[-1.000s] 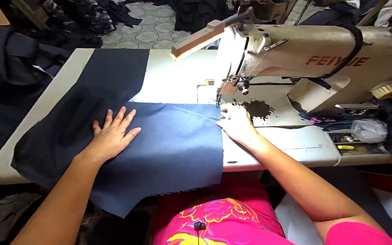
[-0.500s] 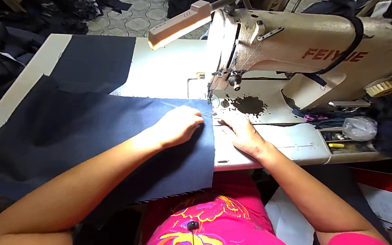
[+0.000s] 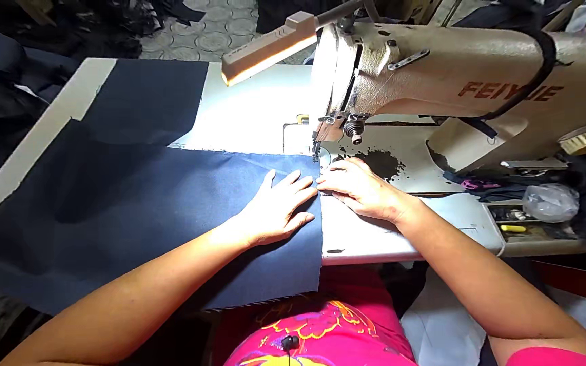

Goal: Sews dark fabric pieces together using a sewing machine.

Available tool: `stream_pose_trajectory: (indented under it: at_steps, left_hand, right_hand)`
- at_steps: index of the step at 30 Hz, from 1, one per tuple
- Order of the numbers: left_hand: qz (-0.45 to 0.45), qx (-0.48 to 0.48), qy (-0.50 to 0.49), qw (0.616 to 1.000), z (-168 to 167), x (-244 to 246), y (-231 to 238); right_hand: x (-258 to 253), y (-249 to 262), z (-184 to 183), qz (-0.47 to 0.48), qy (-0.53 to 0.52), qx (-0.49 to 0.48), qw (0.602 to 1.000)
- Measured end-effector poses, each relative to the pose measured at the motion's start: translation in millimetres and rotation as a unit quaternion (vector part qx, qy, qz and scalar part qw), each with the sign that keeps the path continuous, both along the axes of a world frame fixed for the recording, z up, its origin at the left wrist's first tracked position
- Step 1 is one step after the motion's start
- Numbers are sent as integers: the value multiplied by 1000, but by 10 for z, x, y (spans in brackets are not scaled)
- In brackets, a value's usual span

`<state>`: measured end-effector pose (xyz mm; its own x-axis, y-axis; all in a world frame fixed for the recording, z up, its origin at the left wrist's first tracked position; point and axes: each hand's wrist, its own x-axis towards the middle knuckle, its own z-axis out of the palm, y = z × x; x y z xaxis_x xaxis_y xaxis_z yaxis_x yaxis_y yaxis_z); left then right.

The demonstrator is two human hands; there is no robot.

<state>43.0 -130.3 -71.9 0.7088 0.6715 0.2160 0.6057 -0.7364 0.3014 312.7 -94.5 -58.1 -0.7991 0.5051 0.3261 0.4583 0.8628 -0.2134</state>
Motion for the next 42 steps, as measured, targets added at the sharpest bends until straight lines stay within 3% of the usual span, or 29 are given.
stream_pose_trajectory:
  at_steps: [4,15,19,24,28,37,42]
  left_hand:
    - [0,-7,6,1000,-15,11,152]
    - [7,-46,16,999,107,37,799]
    - [44,-61,110,991,315,110,516]
    - [11,63,-43,997,123,142,-9]
    - [32,44,-95,994,69,91,-38]
    - [51,10,-9,999,54,68,-118]
    - [63,-8,-5,998,-16,41,-111]
  right_hand:
    - [6,151,6,3,29,-21,999]
    - [-115,308,-89,-129,18,-32,991]
    - [-110,267,-122,-148,38,-20,988]
    - [-60,292,-199,-111,112,35,987]
    - [-70,290,-174,-66,120,68,988]
    - [-84,177,-132,63,103,89,989]
    - [-66,208,-164,38,107,56,992]
